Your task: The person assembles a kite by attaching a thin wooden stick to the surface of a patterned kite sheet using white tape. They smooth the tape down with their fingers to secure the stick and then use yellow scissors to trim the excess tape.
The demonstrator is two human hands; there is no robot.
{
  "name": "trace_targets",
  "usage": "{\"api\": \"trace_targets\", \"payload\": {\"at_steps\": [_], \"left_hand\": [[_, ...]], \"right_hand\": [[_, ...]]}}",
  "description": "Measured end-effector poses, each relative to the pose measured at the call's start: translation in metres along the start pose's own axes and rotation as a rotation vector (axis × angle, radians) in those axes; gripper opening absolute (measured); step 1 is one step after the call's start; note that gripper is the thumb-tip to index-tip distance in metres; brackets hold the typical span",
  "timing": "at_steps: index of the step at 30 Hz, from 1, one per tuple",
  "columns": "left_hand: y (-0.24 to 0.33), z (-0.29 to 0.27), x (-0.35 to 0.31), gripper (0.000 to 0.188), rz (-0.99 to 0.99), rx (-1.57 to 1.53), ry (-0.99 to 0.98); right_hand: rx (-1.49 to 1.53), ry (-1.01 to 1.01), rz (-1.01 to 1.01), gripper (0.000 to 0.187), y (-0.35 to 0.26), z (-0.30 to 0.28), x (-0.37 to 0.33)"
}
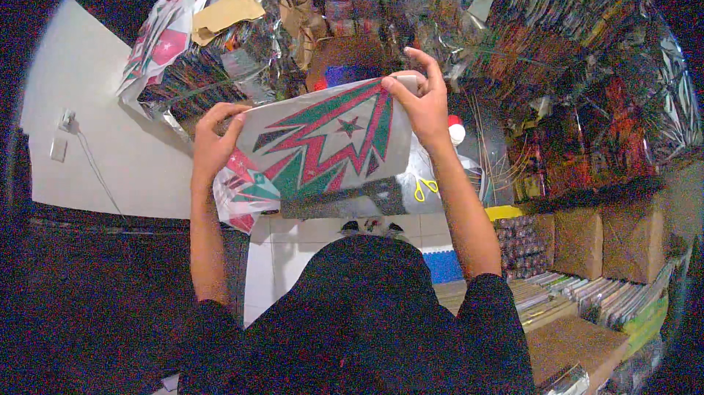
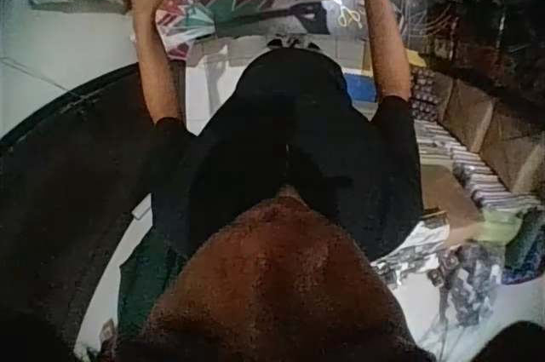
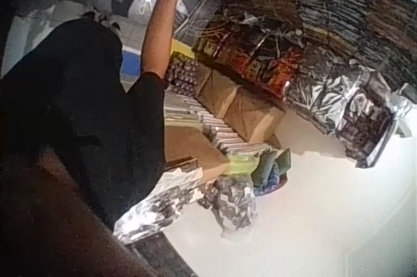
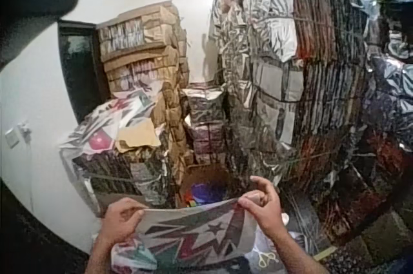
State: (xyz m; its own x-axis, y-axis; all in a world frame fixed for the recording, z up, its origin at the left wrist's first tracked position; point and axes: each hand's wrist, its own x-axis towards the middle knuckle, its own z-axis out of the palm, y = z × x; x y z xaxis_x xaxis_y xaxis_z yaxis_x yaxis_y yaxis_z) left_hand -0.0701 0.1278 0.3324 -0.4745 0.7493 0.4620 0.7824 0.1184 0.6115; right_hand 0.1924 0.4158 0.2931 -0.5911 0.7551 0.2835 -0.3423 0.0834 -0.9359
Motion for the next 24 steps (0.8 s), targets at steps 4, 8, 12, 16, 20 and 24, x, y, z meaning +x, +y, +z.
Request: {"api": "trace_targets", "payload": {"at_steps": [4, 8, 12, 16, 20, 24], "left_hand": [[0.001, 0.012, 0.009, 0.021, 0.050, -0.014, -0.067], [0.015, 0.025, 0.021, 0.024, 0.025, -0.059, -0.130], [0.032, 0.036, 0.035, 0.027, 0.018, -0.094, -0.215], [0.031, 0.040, 0.047, 0.027, -0.017, -0.017, -0.356], [0.022, 0.044, 0.050, 0.025, 0.001, -0.071, -0.368], [0.012, 0.043, 0.047, 0.022, 0.033, -0.078, -0.352]], "right_hand": [[-0.022, 0.032, 0.032, 0.073, -0.002, 0.005, 0.005], [-0.032, 0.002, 0.065, 0.076, 0.002, 0.008, 0.009], [-0.025, -0.043, 0.106, 0.076, 0.005, 0.009, 0.011], [-0.060, -0.052, 0.112, 0.074, 0.000, 0.014, 0.010], [-0.065, -0.025, 0.132, 0.074, 0.002, 0.010, 0.009], [-0.087, -0.002, 0.116, 0.074, 0.006, 0.004, 0.008]]}}
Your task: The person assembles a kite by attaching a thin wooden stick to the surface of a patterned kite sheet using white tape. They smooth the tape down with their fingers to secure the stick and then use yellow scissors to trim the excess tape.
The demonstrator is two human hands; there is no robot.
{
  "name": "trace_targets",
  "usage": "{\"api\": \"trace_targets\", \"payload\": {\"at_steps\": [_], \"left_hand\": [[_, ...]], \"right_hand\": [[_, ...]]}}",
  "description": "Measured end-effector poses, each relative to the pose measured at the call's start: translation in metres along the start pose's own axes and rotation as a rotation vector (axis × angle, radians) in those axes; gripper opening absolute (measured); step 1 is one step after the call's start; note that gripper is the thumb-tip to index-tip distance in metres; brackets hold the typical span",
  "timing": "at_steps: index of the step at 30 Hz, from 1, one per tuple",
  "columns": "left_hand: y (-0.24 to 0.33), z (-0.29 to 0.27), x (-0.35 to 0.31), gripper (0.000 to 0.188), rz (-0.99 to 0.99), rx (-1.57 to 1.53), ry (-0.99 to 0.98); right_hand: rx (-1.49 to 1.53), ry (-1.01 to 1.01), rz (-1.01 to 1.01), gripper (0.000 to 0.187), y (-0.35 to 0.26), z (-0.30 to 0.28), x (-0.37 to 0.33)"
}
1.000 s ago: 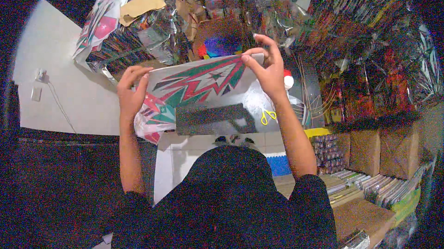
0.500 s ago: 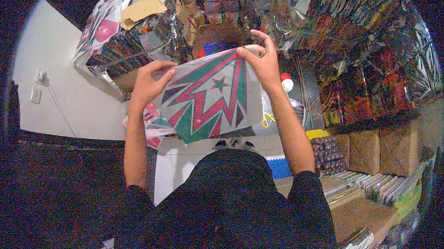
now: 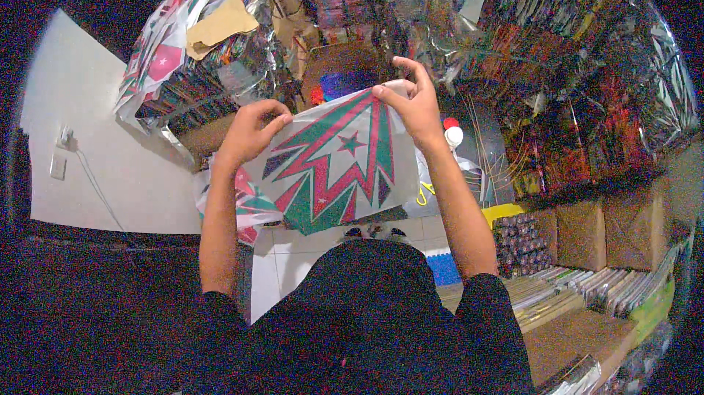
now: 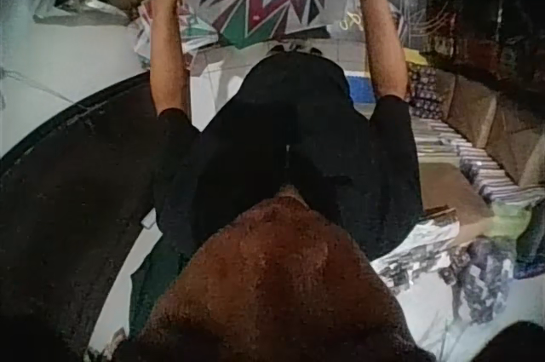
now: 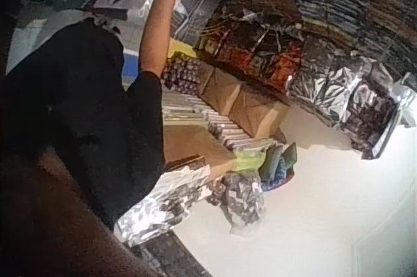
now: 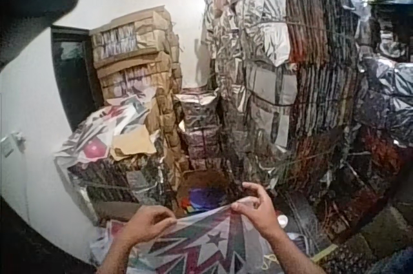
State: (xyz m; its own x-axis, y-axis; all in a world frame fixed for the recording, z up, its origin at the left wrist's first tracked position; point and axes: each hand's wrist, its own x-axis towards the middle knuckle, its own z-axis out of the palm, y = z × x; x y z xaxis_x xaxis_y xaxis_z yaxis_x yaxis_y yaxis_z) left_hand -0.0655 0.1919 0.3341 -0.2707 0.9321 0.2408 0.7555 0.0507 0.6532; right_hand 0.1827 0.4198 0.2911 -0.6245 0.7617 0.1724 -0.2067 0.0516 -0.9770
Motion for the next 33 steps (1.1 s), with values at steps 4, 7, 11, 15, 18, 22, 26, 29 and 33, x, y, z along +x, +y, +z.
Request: {"api": "trace_targets", "payload": {"at_steps": [4, 7, 11, 15, 18, 22, 26, 29, 33], "left_hand": [[-0.014, -0.007, -0.007, 0.022, -0.055, -0.008, -0.031], [-0.013, -0.014, -0.010, 0.022, -0.132, -0.035, -0.075], [-0.022, -0.020, -0.014, 0.022, -0.116, -0.054, -0.089], [-0.026, -0.024, -0.017, 0.022, -0.126, -0.101, -0.075], [-0.029, -0.028, -0.017, 0.023, -0.122, -0.120, -0.041], [-0.021, -0.034, -0.014, 0.025, -0.142, -0.103, -0.069], [-0.023, -0.038, -0.008, 0.026, -0.119, -0.048, -0.086], [-0.021, -0.038, -0.006, 0.027, -0.120, -0.032, -0.115], [-0.010, -0.031, 0.005, 0.027, -0.083, -0.054, -0.148]], "right_hand": [[0.043, 0.065, -0.029, 0.073, 0.010, -0.005, 0.001], [0.035, 0.052, 0.033, 0.072, 0.007, -0.008, -0.002], [0.049, 0.063, 0.064, 0.071, 0.006, -0.010, -0.002], [0.026, 0.064, 0.071, 0.071, 0.011, -0.014, 0.000], [0.040, 0.019, 0.107, 0.072, 0.014, -0.021, 0.001], [0.005, -0.004, 0.028, 0.071, 0.020, -0.030, 0.005], [-0.417, -0.017, -0.349, 0.067, -0.001, -0.012, 0.006], [-0.489, -0.238, -0.305, 0.067, -0.031, 0.022, 0.000], [-0.513, -0.397, -0.432, 0.061, -0.028, 0.053, 0.003]]}}
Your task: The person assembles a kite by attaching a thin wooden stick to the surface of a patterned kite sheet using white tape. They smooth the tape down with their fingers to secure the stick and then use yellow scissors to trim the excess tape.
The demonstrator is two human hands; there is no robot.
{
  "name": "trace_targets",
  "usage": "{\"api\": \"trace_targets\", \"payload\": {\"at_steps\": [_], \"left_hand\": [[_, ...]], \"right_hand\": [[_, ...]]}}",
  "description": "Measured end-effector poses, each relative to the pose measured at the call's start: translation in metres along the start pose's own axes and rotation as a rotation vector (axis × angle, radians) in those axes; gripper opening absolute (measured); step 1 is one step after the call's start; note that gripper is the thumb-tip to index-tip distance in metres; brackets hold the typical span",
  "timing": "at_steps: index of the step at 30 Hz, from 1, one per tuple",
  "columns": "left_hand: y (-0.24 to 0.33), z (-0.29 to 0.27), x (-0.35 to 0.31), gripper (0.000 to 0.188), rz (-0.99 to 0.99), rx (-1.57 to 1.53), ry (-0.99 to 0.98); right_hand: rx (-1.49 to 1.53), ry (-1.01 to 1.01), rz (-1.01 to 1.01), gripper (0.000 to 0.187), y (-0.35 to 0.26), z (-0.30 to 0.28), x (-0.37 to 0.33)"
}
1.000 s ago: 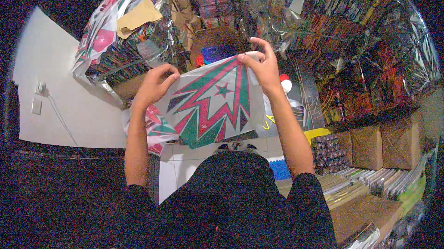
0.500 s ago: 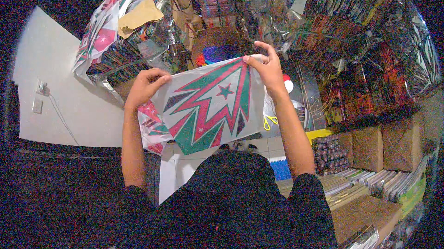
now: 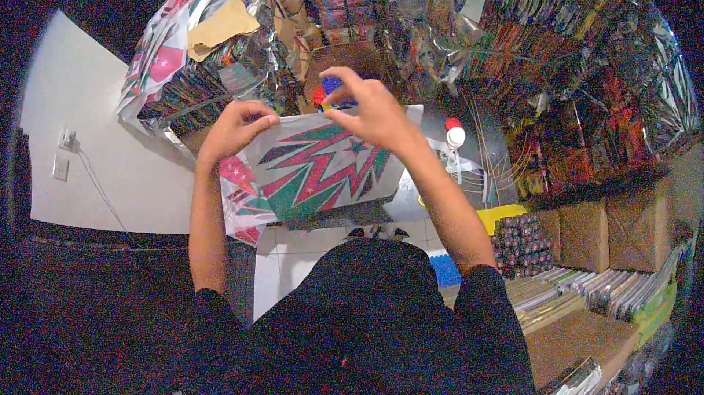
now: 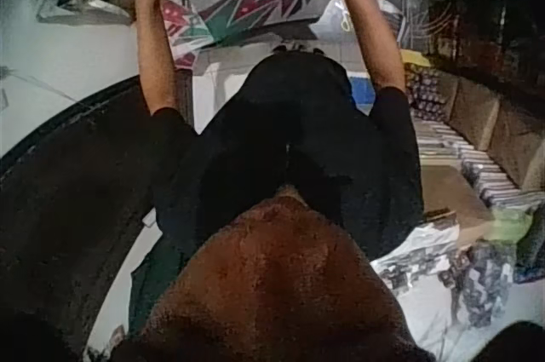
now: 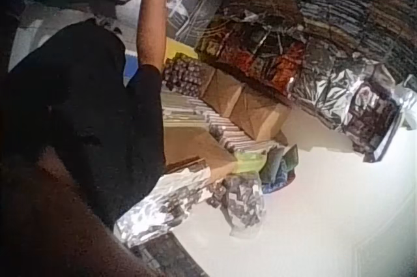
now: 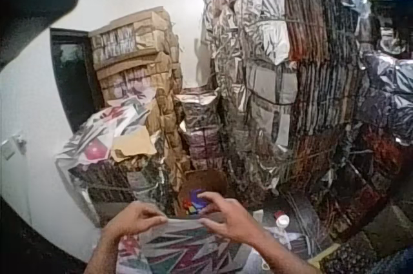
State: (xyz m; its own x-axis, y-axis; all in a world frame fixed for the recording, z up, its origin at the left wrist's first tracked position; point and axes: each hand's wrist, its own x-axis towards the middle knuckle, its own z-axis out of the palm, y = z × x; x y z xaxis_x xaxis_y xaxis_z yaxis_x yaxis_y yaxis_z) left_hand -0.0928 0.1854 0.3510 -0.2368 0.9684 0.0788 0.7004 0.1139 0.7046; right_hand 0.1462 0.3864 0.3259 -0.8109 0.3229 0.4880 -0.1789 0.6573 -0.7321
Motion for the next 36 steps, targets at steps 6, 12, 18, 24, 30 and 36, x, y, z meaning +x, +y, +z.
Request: {"api": "trace_targets", "payload": {"at_steps": [6, 12, 18, 24, 30, 36], "left_hand": [[0.011, -0.003, 0.003, 0.029, -0.043, -0.015, -0.049], [-0.006, -0.012, -0.006, 0.029, -0.044, -0.079, -0.045], [-0.023, -0.026, -0.011, 0.031, -0.120, -0.119, -0.042], [-0.034, -0.026, -0.008, 0.028, -0.133, -0.171, 0.012], [-0.064, -0.012, -0.010, 0.028, -0.128, -0.287, 0.044], [-0.079, -0.001, -0.023, 0.026, -0.270, -0.417, 0.045]], "right_hand": [[-0.046, -0.075, 0.060, 0.046, 0.000, 0.008, 0.000], [-0.008, -0.061, 0.182, 0.042, 0.007, -0.015, -0.013], [0.198, -0.013, 0.317, 0.042, 0.022, -0.051, -0.025], [0.430, 0.168, 0.383, 0.055, 0.043, -0.060, -0.022], [0.514, 0.364, 0.426, 0.057, 0.074, -0.064, -0.014], [0.453, 0.393, 0.456, 0.058, 0.086, -0.075, -0.013]]}}
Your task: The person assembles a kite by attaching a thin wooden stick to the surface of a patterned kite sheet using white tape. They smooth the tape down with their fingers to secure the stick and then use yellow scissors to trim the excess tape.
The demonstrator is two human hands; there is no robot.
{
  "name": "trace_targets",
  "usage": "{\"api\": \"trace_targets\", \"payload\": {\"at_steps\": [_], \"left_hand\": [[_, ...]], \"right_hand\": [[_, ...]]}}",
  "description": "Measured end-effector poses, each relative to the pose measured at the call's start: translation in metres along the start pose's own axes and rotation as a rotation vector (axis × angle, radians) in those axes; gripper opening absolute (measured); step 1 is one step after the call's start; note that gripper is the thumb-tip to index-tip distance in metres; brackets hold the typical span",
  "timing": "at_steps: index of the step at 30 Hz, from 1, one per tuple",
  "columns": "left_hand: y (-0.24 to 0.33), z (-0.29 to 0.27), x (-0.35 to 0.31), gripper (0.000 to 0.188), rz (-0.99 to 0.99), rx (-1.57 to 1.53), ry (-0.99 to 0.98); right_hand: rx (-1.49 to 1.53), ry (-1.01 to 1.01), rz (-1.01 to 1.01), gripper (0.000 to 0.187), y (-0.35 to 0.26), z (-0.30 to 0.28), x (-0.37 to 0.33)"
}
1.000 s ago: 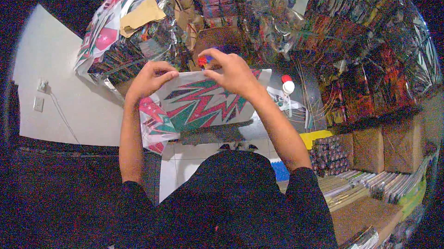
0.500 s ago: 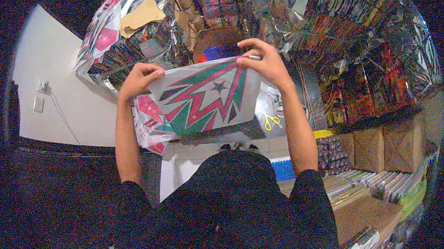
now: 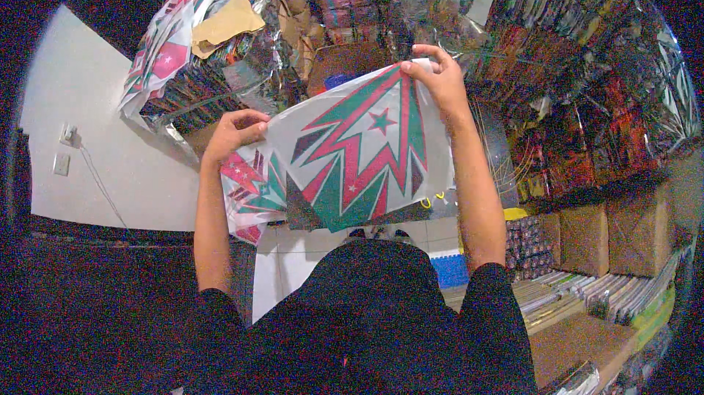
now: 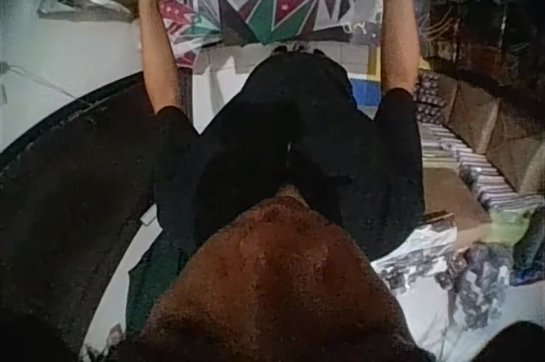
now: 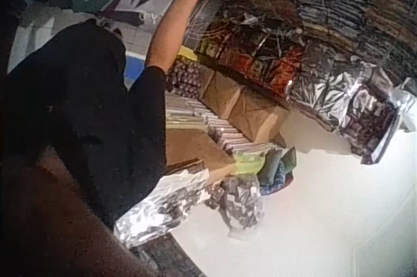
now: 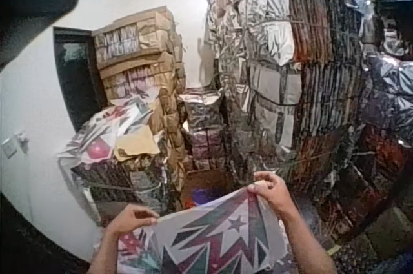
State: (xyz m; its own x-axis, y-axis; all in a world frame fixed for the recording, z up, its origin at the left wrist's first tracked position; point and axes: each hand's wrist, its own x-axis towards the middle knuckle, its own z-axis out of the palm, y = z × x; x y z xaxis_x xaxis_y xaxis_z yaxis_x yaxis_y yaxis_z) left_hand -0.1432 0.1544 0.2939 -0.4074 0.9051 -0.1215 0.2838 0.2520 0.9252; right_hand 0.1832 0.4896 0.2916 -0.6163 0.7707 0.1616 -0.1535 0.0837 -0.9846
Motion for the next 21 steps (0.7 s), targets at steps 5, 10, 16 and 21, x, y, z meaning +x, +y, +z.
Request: {"api": "trace_targets", "payload": {"at_steps": [5, 10, 16, 21], "left_hand": [[-0.007, 0.007, 0.000, 0.025, 0.065, 0.034, 0.014], [-0.024, 0.004, 0.005, 0.025, 0.080, 0.098, 0.033], [-0.023, 0.011, 0.007, 0.022, 0.100, 0.082, 0.075], [-0.030, 0.008, 0.008, 0.024, 0.092, 0.108, 0.071]], "right_hand": [[0.035, 0.011, 0.046, 0.057, 0.002, -0.002, 0.004], [0.019, 0.021, 0.057, 0.060, 0.003, 0.000, 0.003], [-0.073, 0.022, 0.078, 0.064, 0.015, -0.004, 0.009], [-0.007, 0.005, 0.097, 0.066, 0.012, -0.003, 0.007]]}}
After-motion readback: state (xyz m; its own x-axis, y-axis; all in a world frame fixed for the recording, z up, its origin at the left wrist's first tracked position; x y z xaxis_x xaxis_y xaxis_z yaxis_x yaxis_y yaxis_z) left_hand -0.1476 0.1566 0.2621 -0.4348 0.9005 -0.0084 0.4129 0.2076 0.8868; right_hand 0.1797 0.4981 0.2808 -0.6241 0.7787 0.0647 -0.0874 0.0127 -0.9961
